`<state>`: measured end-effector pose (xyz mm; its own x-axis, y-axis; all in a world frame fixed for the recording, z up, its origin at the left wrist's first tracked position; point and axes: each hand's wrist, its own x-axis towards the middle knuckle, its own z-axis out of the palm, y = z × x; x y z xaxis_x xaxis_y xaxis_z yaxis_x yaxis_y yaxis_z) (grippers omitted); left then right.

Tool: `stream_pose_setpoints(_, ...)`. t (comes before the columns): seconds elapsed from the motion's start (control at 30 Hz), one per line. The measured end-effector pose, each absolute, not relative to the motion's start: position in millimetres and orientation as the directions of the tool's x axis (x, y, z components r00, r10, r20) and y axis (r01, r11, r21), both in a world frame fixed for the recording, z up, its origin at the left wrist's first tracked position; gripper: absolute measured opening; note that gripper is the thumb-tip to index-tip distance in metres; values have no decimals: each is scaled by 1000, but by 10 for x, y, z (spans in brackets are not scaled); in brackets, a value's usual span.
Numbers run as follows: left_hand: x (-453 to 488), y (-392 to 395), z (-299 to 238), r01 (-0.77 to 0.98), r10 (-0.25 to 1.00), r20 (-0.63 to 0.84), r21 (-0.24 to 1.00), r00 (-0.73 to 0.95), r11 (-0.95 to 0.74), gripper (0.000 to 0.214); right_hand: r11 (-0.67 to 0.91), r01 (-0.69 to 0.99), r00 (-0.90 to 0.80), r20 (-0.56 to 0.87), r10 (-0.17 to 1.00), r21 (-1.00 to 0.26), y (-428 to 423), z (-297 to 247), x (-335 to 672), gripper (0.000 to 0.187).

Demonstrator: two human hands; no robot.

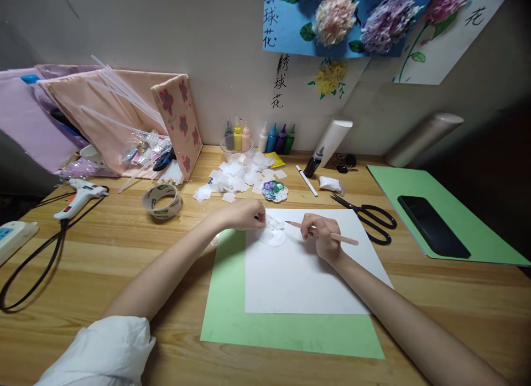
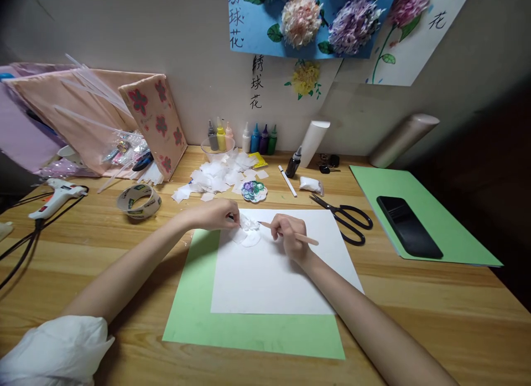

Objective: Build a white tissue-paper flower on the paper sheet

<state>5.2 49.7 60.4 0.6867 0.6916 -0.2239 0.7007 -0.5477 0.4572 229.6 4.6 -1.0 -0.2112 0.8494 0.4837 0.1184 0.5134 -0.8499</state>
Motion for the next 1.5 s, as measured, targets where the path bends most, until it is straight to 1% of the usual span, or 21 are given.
stream_pose_setpoints(0.03, 55, 496, 597, 704, 695, -218, 442, 685, -555, 19, 574, 133, -275, 526, 805, -808, 11, 9, 2273, 47)
stream_pose_setpoints(0.1, 69, 491, 601, 705, 698, -208, 428, 686, -565, 19, 661, 168, -424, 551, 718, -732, -42, 38, 2219, 41)
stream_pose_setpoints(0.17, 88, 488, 610, 702, 702, -193, 430, 685, -567, 19, 735, 206, -547, 547, 634, -646, -67, 45, 2169, 34)
stream_pose_setpoints(0.23, 102, 491, 613, 693, 704, -174, 442, 689, -569, 19, 786, 253, -618, 530, 580, -564, -69, 28, 2134, 29)
stream_pose_setpoints(0.3, 109, 498, 604, 684, 705, -152, 449, 692, -575, 18, 805, 302, -642, 516, 568, -510, -61, 2, 2118, 25)
stream_pose_setpoints(0.43, 107, 510, 577, 688, 714, -133, 434, 687, -581, 17, 797, 367, -631, 501, 592, -479, -50, -26, 2121, 24)
stream_pose_setpoints(0.63, 115, 512, 557, 706, 728, -144, 425, 670, -566, 18, 764, 406, -620, 463, 634, -502, -55, -14, 2111, 24)
stream_pose_setpoints(0.77, 117, 527, 545, 719, 731, -167, 418, 661, -555, 20, 711, 437, -602, 408, 686, -552, -66, -2, 2088, 25)
stream_pose_setpoints(0.87, 106, 550, 545, 759, 748, -219, 388, 626, -522, 29, 657, 459, -566, 373, 735, -599, -68, 10, 2067, 25)
stream_pose_setpoints(1.0, 86, 584, 531, 767, 729, -285, 407, 622, -495, 33, 621, 466, -534, 360, 765, -630, -75, 50, 2021, 30)
stream_pose_setpoints(1.07, 78, 598, 514, 758, 717, -288, 414, 634, -504, 32, 579, 469, -495, 345, 798, -666, -84, 81, 1993, 31)
stream_pose_setpoints(1.17, 69, 610, 492, 752, 707, -295, 415, 643, -511, 32, 466, 466, -424, 272, 864, -752, -96, 111, 1967, 33)
stream_pose_setpoints(1.23, 66, 615, 489, 749, 697, -307, 421, 649, -512, 31, 395, 440, -382, 230, 895, -806, -100, 104, 1968, 34)
stream_pose_setpoints(1.3, 65, 618, 497, 744, 686, -316, 425, 655, -515, 31, 358, 403, -352, 219, 910, -842, -100, 78, 1980, 34)
stream_pose_setpoints(1.37, 65, 617, 510, 741, 680, -321, 429, 659, -516, 31, 365, 382, -341, 237, 910, -849, -99, 48, 1997, 35)
stream_pose_setpoints(1.5, 67, 610, 533, 746, 679, -332, 432, 654, -507, 30, 423, 401, -375, 275, 885, -813, -99, 23, 2010, 37)
